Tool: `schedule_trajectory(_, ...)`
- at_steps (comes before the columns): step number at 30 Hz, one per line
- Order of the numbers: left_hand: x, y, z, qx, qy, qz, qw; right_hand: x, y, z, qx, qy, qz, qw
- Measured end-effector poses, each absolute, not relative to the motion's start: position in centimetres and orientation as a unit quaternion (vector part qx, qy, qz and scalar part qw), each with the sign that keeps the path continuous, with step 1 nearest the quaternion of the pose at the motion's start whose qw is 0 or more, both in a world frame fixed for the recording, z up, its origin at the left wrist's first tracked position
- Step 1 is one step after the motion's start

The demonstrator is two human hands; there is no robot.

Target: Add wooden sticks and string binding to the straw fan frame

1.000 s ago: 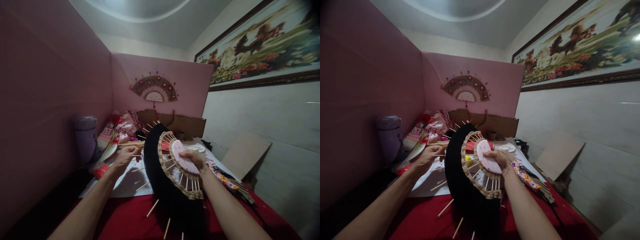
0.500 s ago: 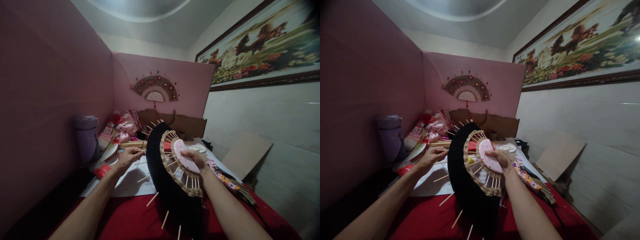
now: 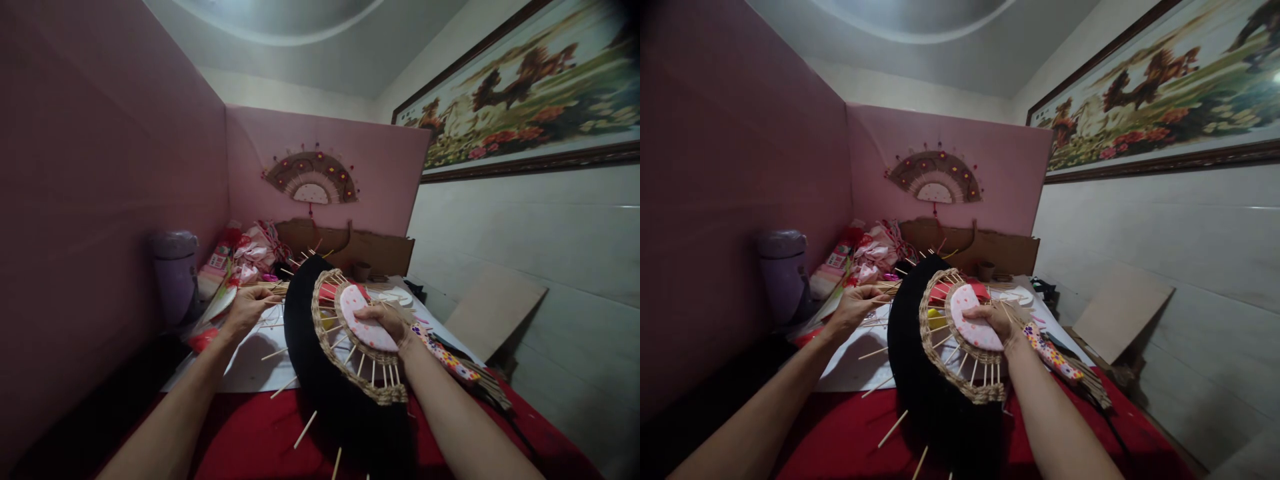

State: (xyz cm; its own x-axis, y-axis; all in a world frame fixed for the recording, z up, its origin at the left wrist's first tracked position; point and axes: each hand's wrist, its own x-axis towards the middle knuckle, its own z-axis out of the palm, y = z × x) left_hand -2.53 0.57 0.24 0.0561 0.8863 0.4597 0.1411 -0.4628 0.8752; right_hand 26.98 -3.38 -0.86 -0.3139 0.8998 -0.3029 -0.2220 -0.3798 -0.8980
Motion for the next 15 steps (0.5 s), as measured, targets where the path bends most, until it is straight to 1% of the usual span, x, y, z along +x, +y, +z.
schedule_trajectory(5, -2.8, 0.3, 0.7, 0.637, 0.401, 0.563, 0.343, 27.4, -3.0, -1.2, -0.432, -0.4, 0.709, 0.388)
schedule_trajectory(15, -2.9, -0.6, 1.4, 0.668, 0.407, 0.551, 0.292, 27.5, -3.0, -1.3, -0.44, -0.401, 0.712, 0.372)
